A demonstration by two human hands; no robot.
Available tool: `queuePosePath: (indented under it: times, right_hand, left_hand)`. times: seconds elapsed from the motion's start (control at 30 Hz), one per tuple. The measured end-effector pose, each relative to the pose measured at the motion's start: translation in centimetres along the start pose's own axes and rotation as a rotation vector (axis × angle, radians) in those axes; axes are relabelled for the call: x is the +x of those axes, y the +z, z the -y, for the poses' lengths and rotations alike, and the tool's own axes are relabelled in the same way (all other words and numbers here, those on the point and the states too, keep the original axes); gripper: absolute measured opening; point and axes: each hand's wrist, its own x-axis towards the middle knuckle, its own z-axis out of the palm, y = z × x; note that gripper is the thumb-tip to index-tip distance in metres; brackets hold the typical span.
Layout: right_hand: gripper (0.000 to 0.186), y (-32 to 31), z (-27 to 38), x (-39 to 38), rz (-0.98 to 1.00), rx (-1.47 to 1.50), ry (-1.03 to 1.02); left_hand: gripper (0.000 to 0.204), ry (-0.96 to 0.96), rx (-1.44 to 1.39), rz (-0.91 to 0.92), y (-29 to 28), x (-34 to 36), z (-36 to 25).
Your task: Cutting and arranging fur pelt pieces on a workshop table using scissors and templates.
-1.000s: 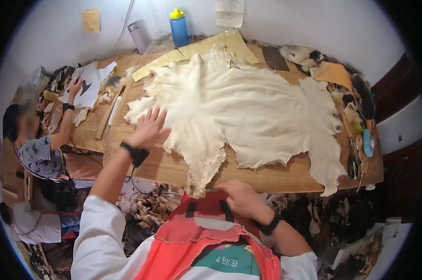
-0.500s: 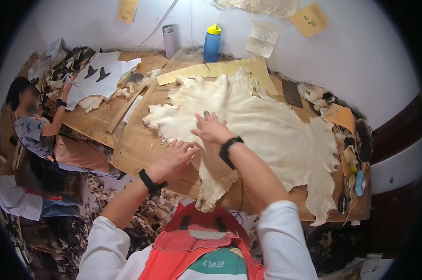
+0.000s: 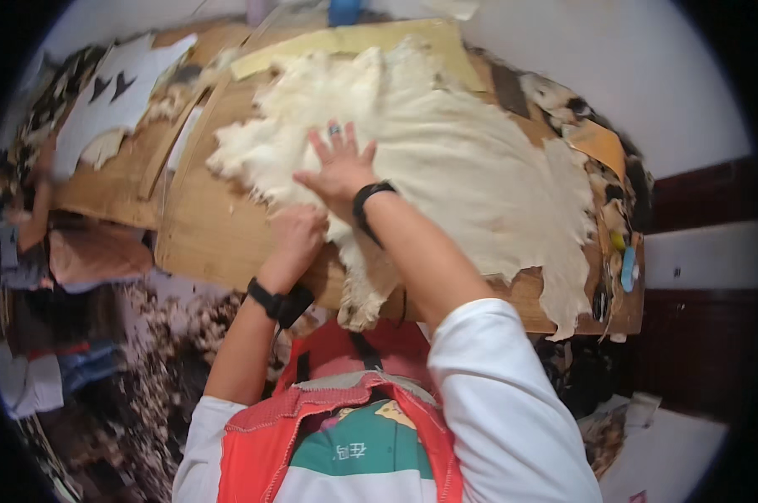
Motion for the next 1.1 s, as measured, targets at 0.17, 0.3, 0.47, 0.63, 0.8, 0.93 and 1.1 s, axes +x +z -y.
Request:
queuePosePath:
  times: [0.17, 0.3, 0.47, 0.63, 0.8, 0.93, 1.1]
  right_hand:
    - [0.087, 1.4, -0.7, -0.7, -0.008, -0.012, 0.057]
    - [0.09, -1.7, -1.7, -1.3, 0.228, 0.191, -0.03]
    - [0.076, -4.4, -10.0, -6.0, -0.149, 0.336, 0.106]
    - [0.073, -1.0, -30.0, -18.8, -0.36, 0.032, 0.359]
    - [0.079, -2.5, -42.5, -31.4, -0.22, 0.101, 0.818]
    - [0.074, -6.2, -42.2, -30.8, -0.014, 0.105, 0.777]
    - [0.068, -2.7, -42.2, -24.6, -0.064, -0.054, 0.188]
  left_hand:
    - [0.01, 0.14, 0.239, 0.197, 0.3, -3.5, -0.1]
    - [0.013, -0.021, 0.252, 0.592, -3.6, -0.8, -4.1]
    - [0.045, 0.183, 0.396, 0.187, -1.4, 5.2, -2.4]
    - [0.068, -0.097, 0.45, 0.554, 2.3, 6.4, -1.5]
    - [0.076, -0.247, 0.464, 0.648, 2.3, 7.0, -1.1]
    - [0.04, -0.074, 0.519, 0.775, 5.1, 8.7, -9.0]
    - [0.052, 0.635, 0.082, 0.345, 16.5, 3.6, -25.0]
